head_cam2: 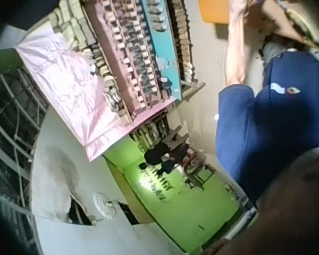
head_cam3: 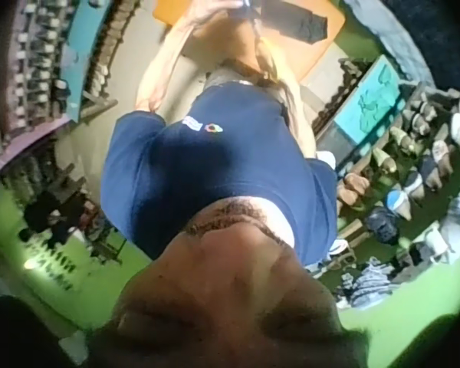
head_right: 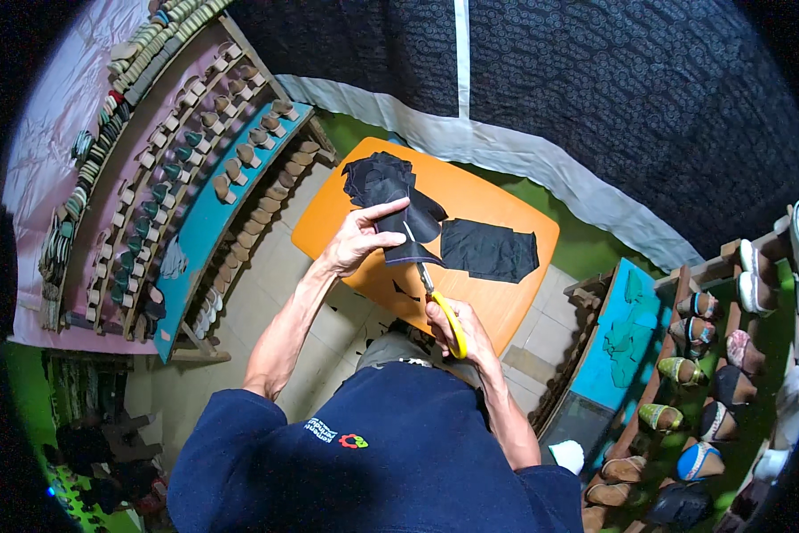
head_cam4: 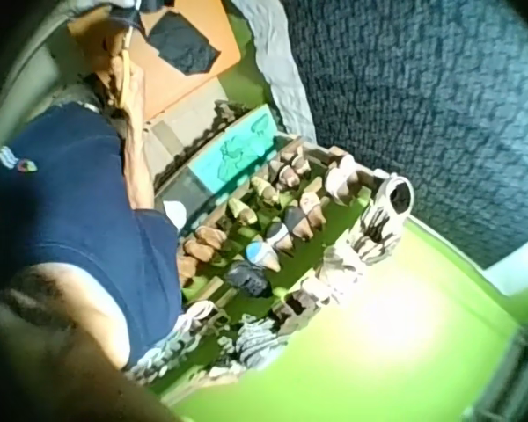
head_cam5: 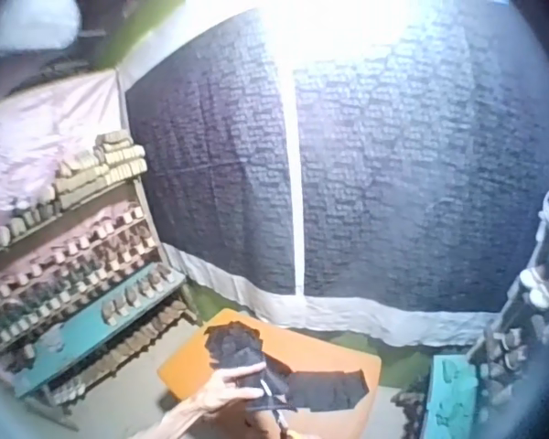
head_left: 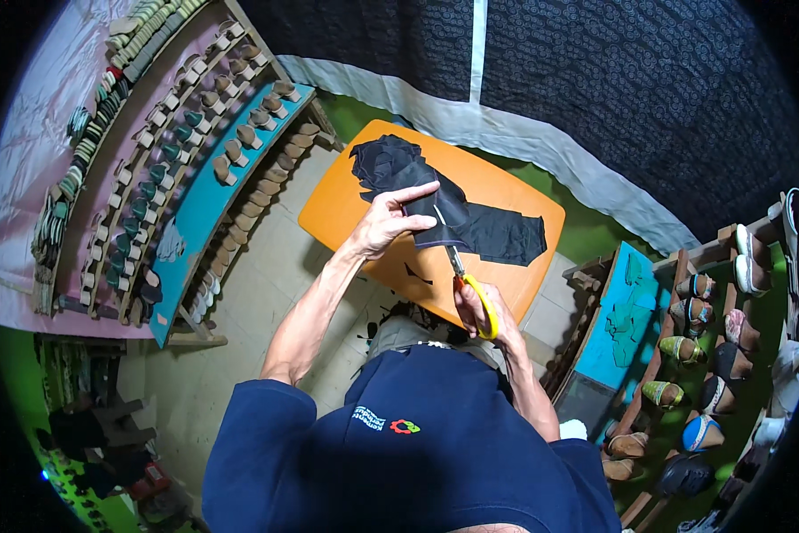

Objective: The person uses yellow-handled scissors to cut black fabric pieces on an orange table. They trim the edges of the fabric, occasionally rotating the material to follow the cut line, and place the cut pieces on the table.

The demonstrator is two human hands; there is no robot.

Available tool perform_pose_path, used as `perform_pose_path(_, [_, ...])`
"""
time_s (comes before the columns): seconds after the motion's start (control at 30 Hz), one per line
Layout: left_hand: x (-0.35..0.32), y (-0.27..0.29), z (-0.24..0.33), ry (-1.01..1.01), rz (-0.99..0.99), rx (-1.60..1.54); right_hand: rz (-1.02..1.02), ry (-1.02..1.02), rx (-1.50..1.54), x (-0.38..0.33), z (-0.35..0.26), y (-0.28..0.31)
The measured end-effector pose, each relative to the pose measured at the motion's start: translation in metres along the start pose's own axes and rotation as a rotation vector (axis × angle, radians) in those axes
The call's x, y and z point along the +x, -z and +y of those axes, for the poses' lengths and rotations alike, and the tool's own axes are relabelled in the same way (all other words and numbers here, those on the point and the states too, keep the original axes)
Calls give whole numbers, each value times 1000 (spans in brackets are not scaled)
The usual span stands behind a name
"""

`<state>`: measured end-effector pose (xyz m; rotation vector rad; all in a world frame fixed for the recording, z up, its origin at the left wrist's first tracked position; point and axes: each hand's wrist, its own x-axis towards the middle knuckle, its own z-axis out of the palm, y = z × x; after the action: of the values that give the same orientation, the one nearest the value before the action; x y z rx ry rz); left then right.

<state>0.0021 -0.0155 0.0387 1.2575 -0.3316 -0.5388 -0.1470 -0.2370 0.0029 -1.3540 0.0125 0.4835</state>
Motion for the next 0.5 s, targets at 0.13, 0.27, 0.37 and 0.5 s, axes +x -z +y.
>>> perform_pose_path(0.13, [11,4,-6,19,-29,-42,38,7,33,10,1,-5])
perform_pose_path(0.27, [20,8,-7,22,-40,-72,99,18,52,15,2,-11])
perform_pose_path(0.37, [23,12,-8,30,-45,-78,137,34,64,19,6,-16])
perform_pose_path(0.5, [27,15,-9,6,-60,-116,206,24,49,20,1,-25])
